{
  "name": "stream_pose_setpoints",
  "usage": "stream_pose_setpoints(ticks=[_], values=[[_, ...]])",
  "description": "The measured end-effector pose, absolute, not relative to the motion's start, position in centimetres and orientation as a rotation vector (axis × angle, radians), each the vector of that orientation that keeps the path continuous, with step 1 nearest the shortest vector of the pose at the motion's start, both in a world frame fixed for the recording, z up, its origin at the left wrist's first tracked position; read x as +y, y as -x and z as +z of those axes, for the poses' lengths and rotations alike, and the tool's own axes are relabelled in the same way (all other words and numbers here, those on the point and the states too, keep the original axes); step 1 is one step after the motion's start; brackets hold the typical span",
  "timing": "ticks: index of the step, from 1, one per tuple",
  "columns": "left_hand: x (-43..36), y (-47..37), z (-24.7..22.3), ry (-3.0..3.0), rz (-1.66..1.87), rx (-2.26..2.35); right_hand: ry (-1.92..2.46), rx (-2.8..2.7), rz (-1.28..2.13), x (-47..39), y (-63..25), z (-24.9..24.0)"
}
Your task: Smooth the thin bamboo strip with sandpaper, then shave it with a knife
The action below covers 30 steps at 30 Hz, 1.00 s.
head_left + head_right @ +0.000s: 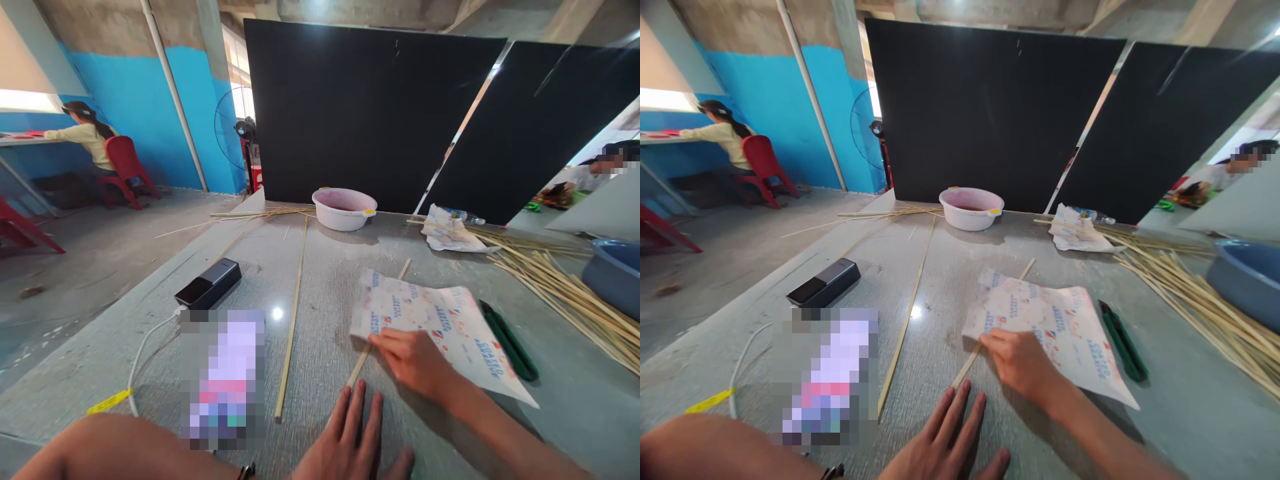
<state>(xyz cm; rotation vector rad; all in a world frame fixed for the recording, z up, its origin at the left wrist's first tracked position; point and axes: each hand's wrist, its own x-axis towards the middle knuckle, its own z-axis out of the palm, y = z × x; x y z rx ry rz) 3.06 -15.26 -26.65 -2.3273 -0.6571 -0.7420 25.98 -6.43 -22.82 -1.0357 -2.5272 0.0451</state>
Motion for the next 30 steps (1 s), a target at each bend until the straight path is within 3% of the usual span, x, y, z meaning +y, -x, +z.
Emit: stream_pose_setpoints(ticks=[8, 14, 19, 25, 30], values=[[-15.1, -3.0, -27.4, 2.321, -0.746, -0.608, 0.938, -2.657, 0.13, -7.3, -25.3, -23.3], [-15.2, -2.8, -26.9, 2.361, -0.676, -0.648, 1.075, -2.587, -0.072, -6.2, -26.3, -22.6], [-15.1, -2.7, -27.0, 2.36, -0.59, -0.581, 0.944, -2.704, 0.115, -7.8, -25.1, -22.6], [-15.1, -3.0, -26.9, 2.348, -0.705, -0.636, 1.048, -2.559, -0.034, -6.3, -26.5, -22.9], [-15.2, -2.8, -27.4, 2.396, -0.511, -0.581, 0.951, -2.652, 0.141, -7.4, -25.4, -22.9]])
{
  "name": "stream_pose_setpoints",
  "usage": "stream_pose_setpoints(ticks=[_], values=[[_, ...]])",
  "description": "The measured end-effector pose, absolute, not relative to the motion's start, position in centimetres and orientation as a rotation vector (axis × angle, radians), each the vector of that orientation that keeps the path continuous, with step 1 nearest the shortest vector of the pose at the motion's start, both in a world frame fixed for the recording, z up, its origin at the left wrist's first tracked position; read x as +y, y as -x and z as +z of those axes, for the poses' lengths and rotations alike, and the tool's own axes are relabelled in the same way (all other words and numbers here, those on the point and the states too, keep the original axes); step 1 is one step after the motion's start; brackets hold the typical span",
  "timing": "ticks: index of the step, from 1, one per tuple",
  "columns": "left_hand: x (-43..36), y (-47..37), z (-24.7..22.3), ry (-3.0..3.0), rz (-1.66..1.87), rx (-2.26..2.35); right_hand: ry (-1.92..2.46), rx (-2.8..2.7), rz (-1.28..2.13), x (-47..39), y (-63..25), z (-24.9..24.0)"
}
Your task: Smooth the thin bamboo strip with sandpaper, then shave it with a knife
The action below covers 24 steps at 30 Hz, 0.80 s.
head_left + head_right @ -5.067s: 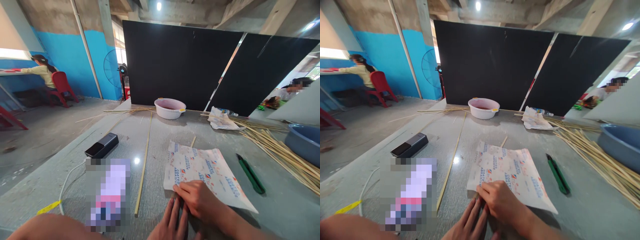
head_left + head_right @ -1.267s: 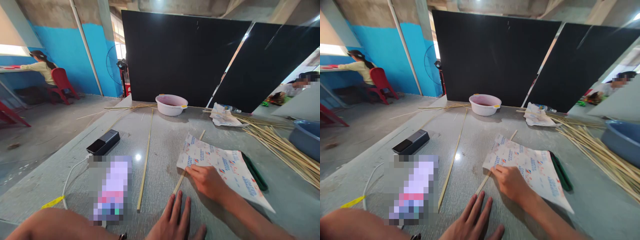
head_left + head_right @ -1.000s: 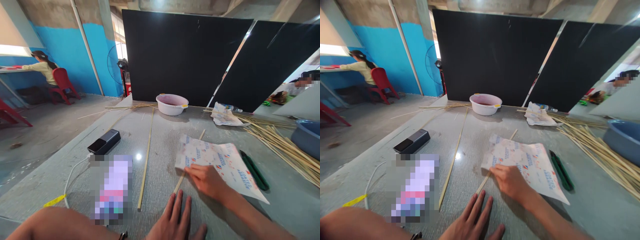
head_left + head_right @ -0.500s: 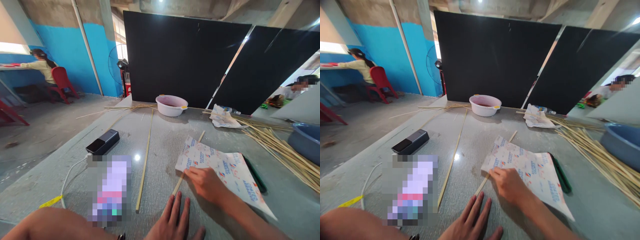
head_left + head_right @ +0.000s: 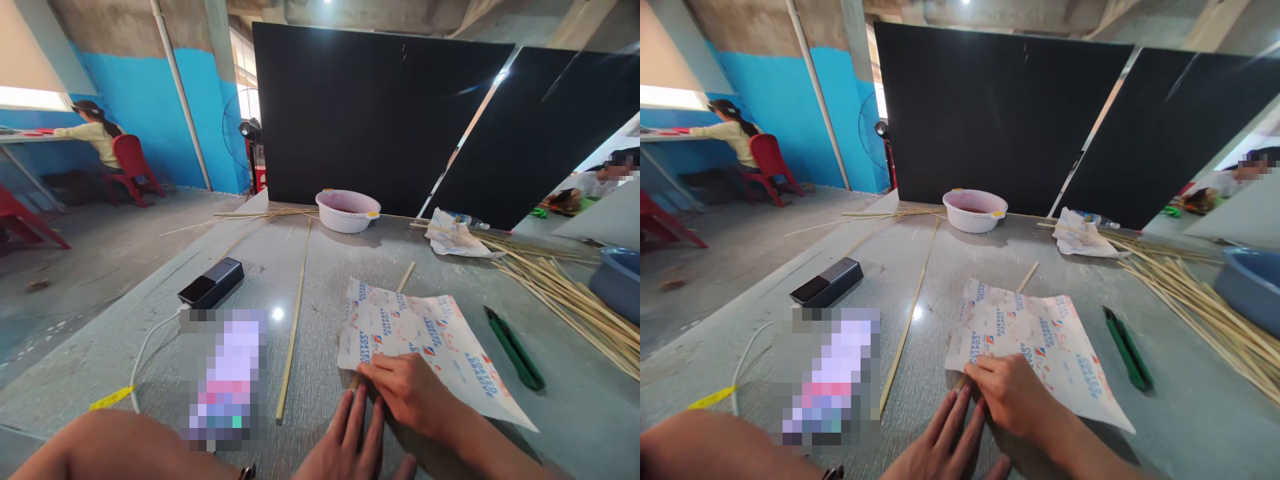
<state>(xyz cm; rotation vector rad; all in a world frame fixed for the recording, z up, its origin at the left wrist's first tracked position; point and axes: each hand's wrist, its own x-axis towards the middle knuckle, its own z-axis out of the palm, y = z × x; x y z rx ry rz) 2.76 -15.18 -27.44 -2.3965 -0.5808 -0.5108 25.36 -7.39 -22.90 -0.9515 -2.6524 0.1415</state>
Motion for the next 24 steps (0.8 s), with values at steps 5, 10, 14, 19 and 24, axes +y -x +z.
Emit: stream_pose_setpoints(ticks=[5, 10, 14, 19, 24], values=[[-15.1, -2.7, -27.2, 2.363, -0.609, -0.636, 1.071, -2.562, -0.028, -7.0, -25.6, -22.5], [-15.1, -2.9, -27.3, 2.362, -0.592, -0.595, 0.995, -2.666, 0.024, -7.2, -25.6, -22.7], [-15.2, -3.1, -27.4, 2.356, -0.692, -0.663, 1.061, -2.549, 0.015, -6.7, -26.0, -22.7], [-15.2, -2.9, -28.2, 2.383, -0.612, -0.603, 0.936, -2.64, 0.208, -7.8, -25.1, -22.3], [-15.3, -3.1, -28.6, 2.379, -0.608, -0.629, 1.023, -2.475, 0.345, -6.8, -25.7, -22.1]])
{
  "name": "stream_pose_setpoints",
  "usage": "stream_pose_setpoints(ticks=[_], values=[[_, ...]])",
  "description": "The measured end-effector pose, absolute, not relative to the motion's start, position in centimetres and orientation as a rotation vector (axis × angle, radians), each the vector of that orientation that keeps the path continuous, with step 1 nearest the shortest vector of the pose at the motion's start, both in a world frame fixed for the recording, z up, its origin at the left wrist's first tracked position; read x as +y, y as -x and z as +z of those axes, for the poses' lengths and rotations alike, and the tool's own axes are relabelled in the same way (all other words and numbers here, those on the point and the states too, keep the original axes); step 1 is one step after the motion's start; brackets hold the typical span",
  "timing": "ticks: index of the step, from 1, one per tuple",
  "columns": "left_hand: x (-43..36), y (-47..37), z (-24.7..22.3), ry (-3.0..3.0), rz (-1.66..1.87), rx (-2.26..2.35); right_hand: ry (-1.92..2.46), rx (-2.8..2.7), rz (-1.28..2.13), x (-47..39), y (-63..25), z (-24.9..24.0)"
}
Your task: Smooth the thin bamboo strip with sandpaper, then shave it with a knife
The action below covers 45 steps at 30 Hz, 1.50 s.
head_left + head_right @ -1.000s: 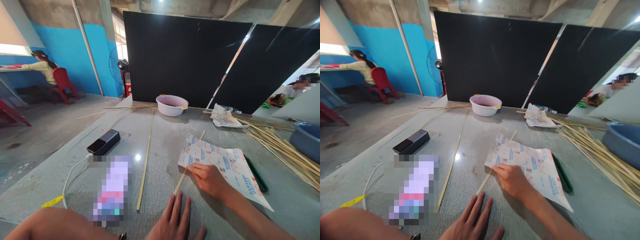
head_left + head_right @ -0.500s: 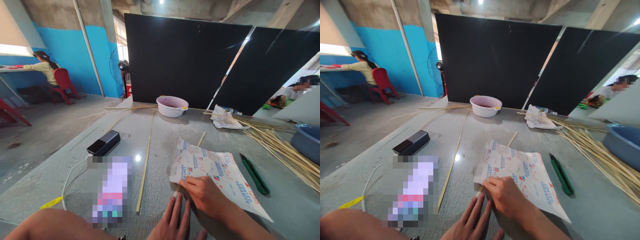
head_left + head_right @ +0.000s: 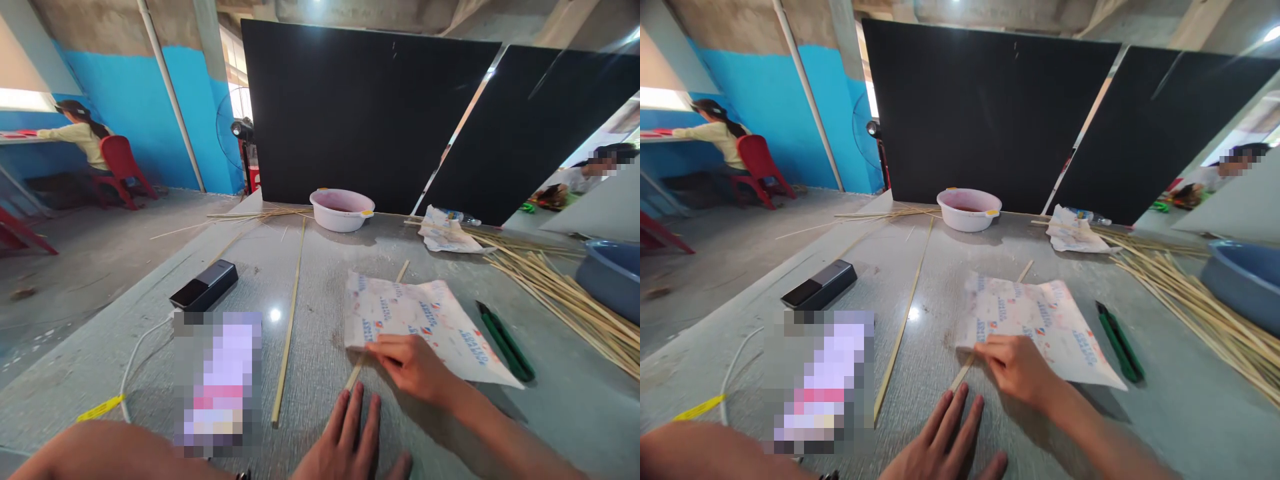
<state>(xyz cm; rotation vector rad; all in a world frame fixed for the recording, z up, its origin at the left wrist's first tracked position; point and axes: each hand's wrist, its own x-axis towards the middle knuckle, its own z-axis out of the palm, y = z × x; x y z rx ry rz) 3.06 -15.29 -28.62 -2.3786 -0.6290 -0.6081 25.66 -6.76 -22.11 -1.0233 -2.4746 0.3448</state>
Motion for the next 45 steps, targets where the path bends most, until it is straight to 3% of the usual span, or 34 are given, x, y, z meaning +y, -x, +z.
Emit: stream_pose_setpoints(ticks=[8, 15, 22, 39, 45], values=[[-15.2, -2.5, -28.5, 2.435, -0.508, -0.592, 0.997, -2.599, 0.32, -7.3, -25.4, -23.1], [-14.9, -3.0, -27.7, 2.35, -0.699, -0.614, 1.295, -2.291, 0.018, -3.3, -29.1, -23.1], [-14.9, -2.5, -29.0, 2.413, -0.583, -0.592, 1.054, -2.538, 0.221, -6.4, -25.9, -23.1], [-15.0, -2.5, -28.3, 2.419, -0.586, -0.608, 1.09, -2.485, 0.079, -6.1, -26.2, -22.8], [-15.1, -2.7, -28.8, 2.394, -0.6, -0.604, 0.983, -2.603, 0.198, -7.1, -25.4, -22.8]])
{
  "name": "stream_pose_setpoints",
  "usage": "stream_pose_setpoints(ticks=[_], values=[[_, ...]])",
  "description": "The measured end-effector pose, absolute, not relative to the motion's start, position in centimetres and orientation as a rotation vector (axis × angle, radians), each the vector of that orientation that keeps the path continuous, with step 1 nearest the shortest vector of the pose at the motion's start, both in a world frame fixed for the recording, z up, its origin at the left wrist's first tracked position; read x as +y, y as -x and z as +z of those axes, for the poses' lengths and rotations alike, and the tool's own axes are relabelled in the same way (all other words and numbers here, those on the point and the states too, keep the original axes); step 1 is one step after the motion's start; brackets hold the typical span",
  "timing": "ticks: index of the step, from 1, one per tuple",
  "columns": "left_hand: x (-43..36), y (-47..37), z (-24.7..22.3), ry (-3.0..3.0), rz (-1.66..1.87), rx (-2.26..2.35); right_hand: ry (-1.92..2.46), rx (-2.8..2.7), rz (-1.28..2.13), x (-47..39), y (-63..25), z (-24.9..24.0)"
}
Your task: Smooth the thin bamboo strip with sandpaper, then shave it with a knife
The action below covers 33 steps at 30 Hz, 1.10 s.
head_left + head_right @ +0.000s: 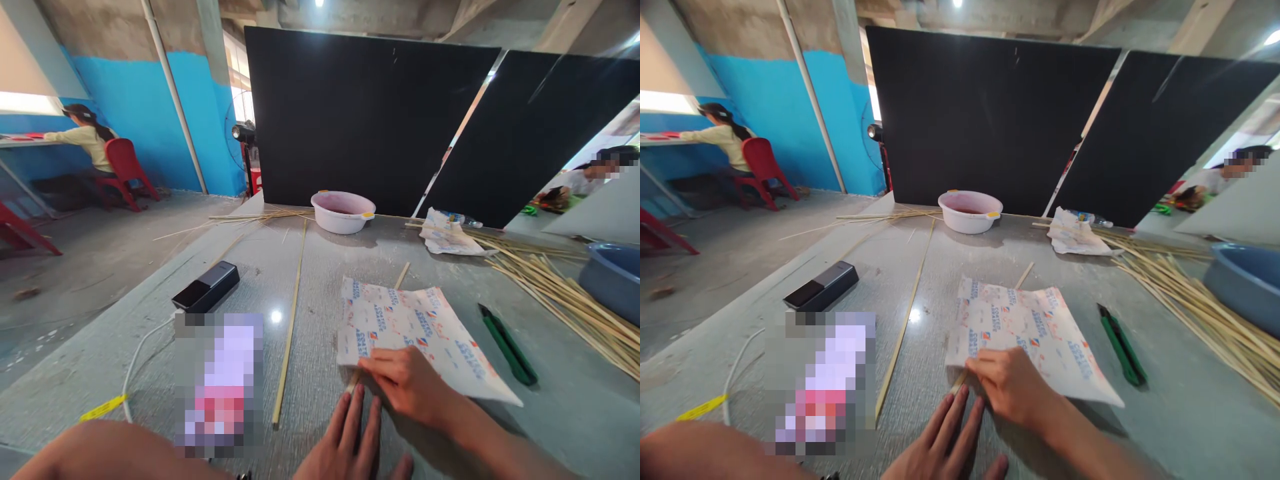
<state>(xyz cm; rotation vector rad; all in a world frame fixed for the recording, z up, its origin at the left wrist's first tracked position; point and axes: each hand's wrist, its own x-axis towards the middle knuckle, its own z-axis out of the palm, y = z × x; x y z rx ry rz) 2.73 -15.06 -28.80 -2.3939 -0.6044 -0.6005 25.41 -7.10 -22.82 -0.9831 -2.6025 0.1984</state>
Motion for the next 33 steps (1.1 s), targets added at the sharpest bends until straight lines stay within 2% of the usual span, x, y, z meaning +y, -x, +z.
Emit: stream_pose_setpoints(ticks=[4, 7, 13, 18, 23, 27, 33], values=[[-15.0, -2.7, -28.6, 2.38, -0.623, -0.629, 1.006, -2.584, -0.01, -7.1, -25.4, -22.7], [-15.0, -2.6, -28.4, 2.398, -0.531, -0.592, 0.932, -2.686, 0.067, -7.7, -25.0, -22.6], [-15.2, -2.9, -28.9, 2.367, -0.586, -0.638, 0.971, -2.602, 0.002, -7.7, -25.0, -22.5], [-15.3, -3.0, -29.7, 2.389, -0.555, -0.645, 0.896, -2.692, 0.142, -8.1, -24.5, -22.3], [-15.2, -2.5, -29.6, 2.468, -0.487, -0.612, 0.968, -2.661, 0.06, -8.0, -24.8, -22.2], [-15.2, -2.7, -29.4, 2.401, -0.548, -0.599, 0.928, -2.718, 0.163, -8.2, -24.8, -22.2], [-15.2, -2.6, -28.3, 2.391, -0.56, -0.635, 1.021, -2.63, 0.011, -7.4, -25.5, -22.2]])
